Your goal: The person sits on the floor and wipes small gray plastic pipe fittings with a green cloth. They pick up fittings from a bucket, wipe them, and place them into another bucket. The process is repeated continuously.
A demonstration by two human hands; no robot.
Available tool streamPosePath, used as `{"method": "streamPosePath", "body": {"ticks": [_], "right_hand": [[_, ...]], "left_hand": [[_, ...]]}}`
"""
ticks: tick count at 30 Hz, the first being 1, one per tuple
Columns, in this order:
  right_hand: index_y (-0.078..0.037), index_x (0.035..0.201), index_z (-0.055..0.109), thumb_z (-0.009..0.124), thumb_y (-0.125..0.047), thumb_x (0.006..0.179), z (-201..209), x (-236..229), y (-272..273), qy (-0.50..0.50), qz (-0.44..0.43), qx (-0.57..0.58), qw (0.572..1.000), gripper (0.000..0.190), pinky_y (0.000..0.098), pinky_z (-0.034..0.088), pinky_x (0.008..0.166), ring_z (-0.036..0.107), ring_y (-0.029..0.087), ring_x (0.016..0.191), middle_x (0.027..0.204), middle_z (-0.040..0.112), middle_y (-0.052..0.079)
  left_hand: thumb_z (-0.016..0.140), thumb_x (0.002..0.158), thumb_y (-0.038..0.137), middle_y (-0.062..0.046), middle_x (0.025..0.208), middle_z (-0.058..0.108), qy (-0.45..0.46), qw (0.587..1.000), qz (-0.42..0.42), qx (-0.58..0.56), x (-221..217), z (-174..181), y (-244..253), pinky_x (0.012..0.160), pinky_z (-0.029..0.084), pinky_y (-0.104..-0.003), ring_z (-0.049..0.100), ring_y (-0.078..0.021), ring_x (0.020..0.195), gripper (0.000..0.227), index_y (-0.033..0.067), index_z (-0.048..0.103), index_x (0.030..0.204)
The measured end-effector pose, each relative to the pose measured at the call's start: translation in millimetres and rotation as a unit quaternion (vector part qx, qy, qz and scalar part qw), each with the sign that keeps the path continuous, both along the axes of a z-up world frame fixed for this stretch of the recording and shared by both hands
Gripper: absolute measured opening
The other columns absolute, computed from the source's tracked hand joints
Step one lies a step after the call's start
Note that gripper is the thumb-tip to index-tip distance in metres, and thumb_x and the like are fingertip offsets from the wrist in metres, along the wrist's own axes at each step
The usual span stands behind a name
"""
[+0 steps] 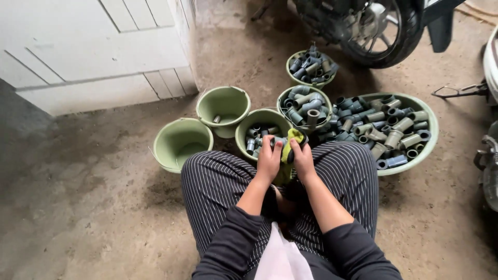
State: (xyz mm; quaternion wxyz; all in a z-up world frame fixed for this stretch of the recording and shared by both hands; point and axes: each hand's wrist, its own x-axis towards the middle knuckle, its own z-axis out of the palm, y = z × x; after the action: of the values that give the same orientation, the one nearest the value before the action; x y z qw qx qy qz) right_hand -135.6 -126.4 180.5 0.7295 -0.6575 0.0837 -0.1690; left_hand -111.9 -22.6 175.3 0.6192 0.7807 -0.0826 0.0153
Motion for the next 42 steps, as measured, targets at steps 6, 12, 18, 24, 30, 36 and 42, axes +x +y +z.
{"method": "streamPosePath", "body": {"ticks": [6, 12, 18, 24, 30, 36, 42], "right_hand": [[-0.001, 0.091, 0.051, 0.056, -0.025, 0.087, -16.6, -1.0, 1.4, -0.064, 0.016, -0.042, 0.997, 0.025, 0.031, 0.044, 0.069, 0.049, 0.013, 0.077, 0.079, 0.051, 0.005], [-0.003, 0.095, 0.052, 0.058, -0.028, 0.085, -13.9, -8.9, 15.0, -0.076, -0.024, -0.005, 0.997, 0.028, 0.0303, 0.044, 0.072, 0.048, 0.012, 0.08, 0.083, 0.052, 0.003], [-0.002, 0.096, 0.051, 0.062, -0.025, 0.084, 4.5, -20.1, 22.3, -0.099, -0.029, -0.042, 0.994, 0.028, 0.0326, 0.045, 0.073, 0.052, 0.013, 0.081, 0.084, 0.055, 0.006], [-0.001, 0.087, 0.055, 0.069, -0.02, 0.078, 19.7, -31.0, 39.4, -0.144, 0.0, -0.091, 0.985, 0.025, 0.035, 0.046, 0.069, 0.056, 0.016, 0.078, 0.074, 0.058, 0.01], [0.0, 0.085, 0.057, 0.069, -0.015, 0.077, 14.1, -31.6, 40.2, -0.148, 0.015, -0.089, 0.985, 0.021, 0.0338, 0.047, 0.068, 0.055, 0.015, 0.075, 0.074, 0.059, 0.009], [0.003, 0.092, 0.054, 0.065, -0.02, 0.082, 2.0, -24.1, 35.3, -0.142, -0.01, -0.141, 0.98, 0.027, 0.0396, 0.044, 0.076, 0.055, 0.019, 0.084, 0.082, 0.059, 0.016], [0.003, 0.091, 0.055, 0.062, -0.023, 0.084, -22.0, -3.8, 37.6, -0.1, -0.016, -0.166, 0.981, 0.028, 0.0391, 0.044, 0.074, 0.056, 0.021, 0.084, 0.08, 0.059, 0.016]], "left_hand": [[0.045, 0.088, 0.039, -0.012, 0.087, 0.053, 0.018, 0.99, 0.062, -0.124, -25.0, 8.6, 3.5, 0.076, 0.044, -0.036, 0.052, -0.0238, 0.084, 0.035, 0.0101, 0.043, 0.107], [0.05, 0.087, 0.033, -0.016, 0.101, 0.054, 0.043, 0.982, 0.071, -0.17, -41.4, 17.1, 9.1, 0.085, 0.041, -0.035, 0.051, -0.0213, 0.097, 0.035, 0.0087, 0.047, 0.113], [0.047, 0.089, 0.025, -0.021, 0.121, 0.043, 0.096, 0.964, 0.037, -0.244, -63.1, 40.1, 14.1, 0.097, 0.033, -0.039, 0.04, -0.0262, 0.115, 0.047, -0.0002, 0.035, 0.127], [0.047, 0.091, 0.03, -0.007, 0.101, 0.048, 0.093, 0.927, 0.091, -0.351, -46.0, 1.8, 16.2, 0.087, 0.041, -0.03, 0.045, -0.013, 0.096, 0.037, 0.0052, 0.045, 0.118], [0.054, 0.087, 0.028, -0.009, 0.096, 0.053, 0.103, 0.912, 0.136, -0.372, -46.2, 11.7, 15.8, 0.078, 0.046, -0.028, 0.05, -0.0137, 0.089, 0.033, 0.0061, 0.05, 0.112], [0.06, 0.084, 0.029, -0.007, 0.094, 0.054, 0.107, 0.906, 0.144, -0.384, -40.2, 6.5, 7.1, 0.075, 0.045, -0.024, 0.051, -0.0109, 0.085, 0.04, 0.0037, 0.047, 0.111], [0.058, 0.085, 0.028, -0.005, 0.094, 0.053, 0.112, 0.915, 0.154, -0.357, -20.5, -8.3, 1.8, 0.074, 0.043, -0.022, 0.047, -0.0086, 0.087, 0.036, 0.0048, 0.048, 0.11]]}}
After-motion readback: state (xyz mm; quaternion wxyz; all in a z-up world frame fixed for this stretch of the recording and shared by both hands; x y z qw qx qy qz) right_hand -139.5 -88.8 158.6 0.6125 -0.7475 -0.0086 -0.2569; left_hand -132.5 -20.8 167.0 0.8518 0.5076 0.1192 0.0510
